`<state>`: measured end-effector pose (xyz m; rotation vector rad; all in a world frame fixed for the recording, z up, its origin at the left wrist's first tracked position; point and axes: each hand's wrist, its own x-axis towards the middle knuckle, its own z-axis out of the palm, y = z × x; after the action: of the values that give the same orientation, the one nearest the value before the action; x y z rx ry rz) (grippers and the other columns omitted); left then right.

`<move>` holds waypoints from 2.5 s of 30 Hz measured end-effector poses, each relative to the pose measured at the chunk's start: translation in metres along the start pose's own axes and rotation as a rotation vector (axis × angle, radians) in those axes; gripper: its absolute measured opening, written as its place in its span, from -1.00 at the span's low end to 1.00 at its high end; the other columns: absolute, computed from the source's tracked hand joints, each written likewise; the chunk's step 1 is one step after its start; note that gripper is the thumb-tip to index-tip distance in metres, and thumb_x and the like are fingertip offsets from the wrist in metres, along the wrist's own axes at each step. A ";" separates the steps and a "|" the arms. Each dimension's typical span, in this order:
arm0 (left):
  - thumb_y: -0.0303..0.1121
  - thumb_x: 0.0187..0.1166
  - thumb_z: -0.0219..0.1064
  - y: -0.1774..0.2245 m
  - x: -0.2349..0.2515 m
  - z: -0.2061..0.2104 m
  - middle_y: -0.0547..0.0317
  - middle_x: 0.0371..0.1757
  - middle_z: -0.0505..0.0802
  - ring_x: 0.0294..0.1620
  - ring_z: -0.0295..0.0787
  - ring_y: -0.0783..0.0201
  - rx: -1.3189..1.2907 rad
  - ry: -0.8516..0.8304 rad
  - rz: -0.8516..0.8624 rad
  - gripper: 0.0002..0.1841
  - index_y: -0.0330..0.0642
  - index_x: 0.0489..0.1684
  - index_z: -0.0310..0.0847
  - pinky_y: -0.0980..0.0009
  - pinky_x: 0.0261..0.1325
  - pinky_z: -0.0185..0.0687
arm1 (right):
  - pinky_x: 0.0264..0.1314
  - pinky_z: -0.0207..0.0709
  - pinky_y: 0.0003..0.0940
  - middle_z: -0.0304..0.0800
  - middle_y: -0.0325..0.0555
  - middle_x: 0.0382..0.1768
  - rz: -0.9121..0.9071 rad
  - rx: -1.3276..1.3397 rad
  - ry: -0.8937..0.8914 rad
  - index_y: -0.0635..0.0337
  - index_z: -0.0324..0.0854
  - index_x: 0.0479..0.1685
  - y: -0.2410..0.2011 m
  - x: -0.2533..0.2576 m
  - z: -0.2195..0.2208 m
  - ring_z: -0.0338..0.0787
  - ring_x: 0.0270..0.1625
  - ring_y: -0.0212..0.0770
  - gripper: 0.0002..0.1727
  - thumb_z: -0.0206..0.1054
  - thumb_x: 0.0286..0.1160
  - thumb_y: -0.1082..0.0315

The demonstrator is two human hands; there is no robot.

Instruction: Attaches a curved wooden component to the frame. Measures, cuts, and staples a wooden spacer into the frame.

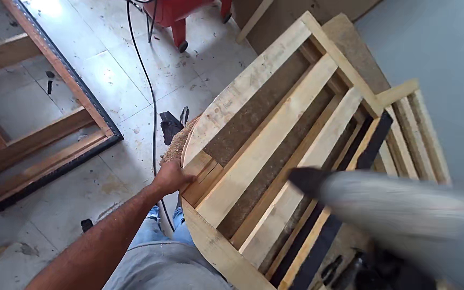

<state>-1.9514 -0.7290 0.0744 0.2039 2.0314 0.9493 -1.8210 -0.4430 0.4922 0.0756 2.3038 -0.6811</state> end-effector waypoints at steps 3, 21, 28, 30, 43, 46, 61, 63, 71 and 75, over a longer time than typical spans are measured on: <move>0.05 0.25 0.70 -0.002 -0.001 -0.001 0.04 -0.19 0.91 -0.11 0.90 0.05 -0.015 0.003 -0.012 -0.43 -0.15 0.07 0.69 -0.16 0.07 0.79 | -0.55 0.64 -0.03 0.77 -0.34 -0.45 -0.324 -0.697 -0.198 -0.45 0.49 0.62 -0.014 0.107 0.011 0.80 -0.47 -0.20 -0.21 0.53 0.18 0.12; 0.10 0.40 0.58 -0.028 0.023 -0.014 0.30 -0.36 0.86 -0.30 0.85 0.35 -0.180 -0.120 0.080 -0.59 -0.01 -0.10 0.71 0.15 -0.14 0.82 | -0.60 0.51 -0.18 0.56 -0.30 -0.60 -0.592 -0.934 -0.860 -0.09 0.61 0.19 -0.023 0.334 0.114 0.66 -0.57 -0.19 -0.68 0.35 0.46 0.25; 0.09 0.39 0.58 -0.032 0.027 -0.014 0.35 -0.42 0.82 -0.38 0.80 0.40 -0.194 -0.131 0.101 -0.62 0.02 -0.17 0.67 0.23 -0.24 0.78 | -0.62 0.49 -0.20 0.53 -0.27 -0.60 -0.608 -0.950 -0.879 -0.02 0.57 0.25 -0.017 0.345 0.124 0.65 -0.58 -0.18 -0.65 0.31 0.48 0.26; 0.06 0.40 0.58 -0.031 0.027 -0.016 0.34 -0.43 0.82 -0.39 0.79 0.38 -0.199 -0.135 0.093 -0.64 0.02 -0.17 0.69 0.21 -0.25 0.78 | -0.61 0.51 -0.18 0.54 -0.25 -0.60 -0.572 -0.954 -0.892 0.04 0.54 0.25 -0.019 0.343 0.125 0.66 -0.58 -0.15 -0.66 0.29 0.51 0.28; 0.02 0.41 0.60 -0.032 0.026 -0.016 0.41 -0.55 0.76 -0.54 0.71 0.45 -0.191 -0.127 0.095 -0.68 0.06 -0.26 0.65 0.33 -0.41 0.69 | -0.59 0.49 -0.18 0.52 -0.24 -0.61 -0.422 -0.973 -0.903 0.04 0.53 -0.08 -0.014 0.343 0.115 0.67 -0.56 -0.14 -0.86 0.28 0.50 0.26; 0.02 0.40 0.60 -0.033 0.026 -0.014 0.43 -0.55 0.76 -0.53 0.71 0.47 -0.197 -0.116 0.098 -0.69 0.08 -0.27 0.64 0.33 -0.41 0.69 | -0.58 0.51 -0.19 0.52 -0.25 -0.60 -0.424 -0.974 -0.885 0.04 0.54 0.01 -0.007 0.340 0.112 0.68 -0.55 -0.14 -0.81 0.28 0.51 0.25; 0.01 0.40 0.61 -0.034 0.027 -0.012 0.51 -0.47 0.84 -0.47 0.79 0.53 -0.237 -0.124 0.033 -0.73 0.17 -0.19 0.69 0.36 -0.35 0.79 | -0.57 0.52 -0.25 0.56 -0.34 -0.60 -0.408 -1.008 -0.771 -0.08 0.56 -0.09 0.017 0.334 0.088 0.69 -0.55 -0.23 -0.86 0.31 0.50 0.16; 0.01 0.39 0.61 -0.034 0.027 -0.012 0.53 -0.49 0.84 -0.48 0.78 0.55 -0.235 -0.119 0.040 -0.73 0.18 -0.22 0.68 0.38 -0.37 0.78 | -0.58 0.52 -0.26 0.57 -0.34 -0.59 -0.398 -1.028 -0.776 -0.10 0.56 -0.05 0.020 0.334 0.084 0.69 -0.56 -0.24 -0.84 0.30 0.51 0.15; 0.02 0.35 0.64 -0.035 0.027 -0.010 0.54 -0.51 0.85 -0.49 0.79 0.57 -0.255 -0.098 0.053 -0.72 0.18 -0.26 0.69 0.42 -0.39 0.78 | -0.54 0.53 -0.23 0.58 -0.35 -0.59 -0.322 -1.042 -0.809 -0.13 0.56 0.00 0.025 0.336 0.074 0.70 -0.53 -0.24 -0.80 0.34 0.47 0.14; 0.04 0.36 0.63 -0.036 0.027 -0.010 0.54 -0.53 0.83 -0.52 0.77 0.57 -0.249 -0.094 0.059 -0.71 0.18 -0.30 0.66 0.43 -0.43 0.74 | -0.50 0.55 -0.20 0.60 -0.36 -0.57 -0.257 -1.043 -0.851 -0.16 0.56 0.01 0.029 0.340 0.067 0.71 -0.50 -0.24 -0.78 0.35 0.44 0.12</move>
<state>-1.9682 -0.7476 0.0356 0.1707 1.8109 1.1969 -2.0226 -0.4988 0.2143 -0.8321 1.5706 0.3956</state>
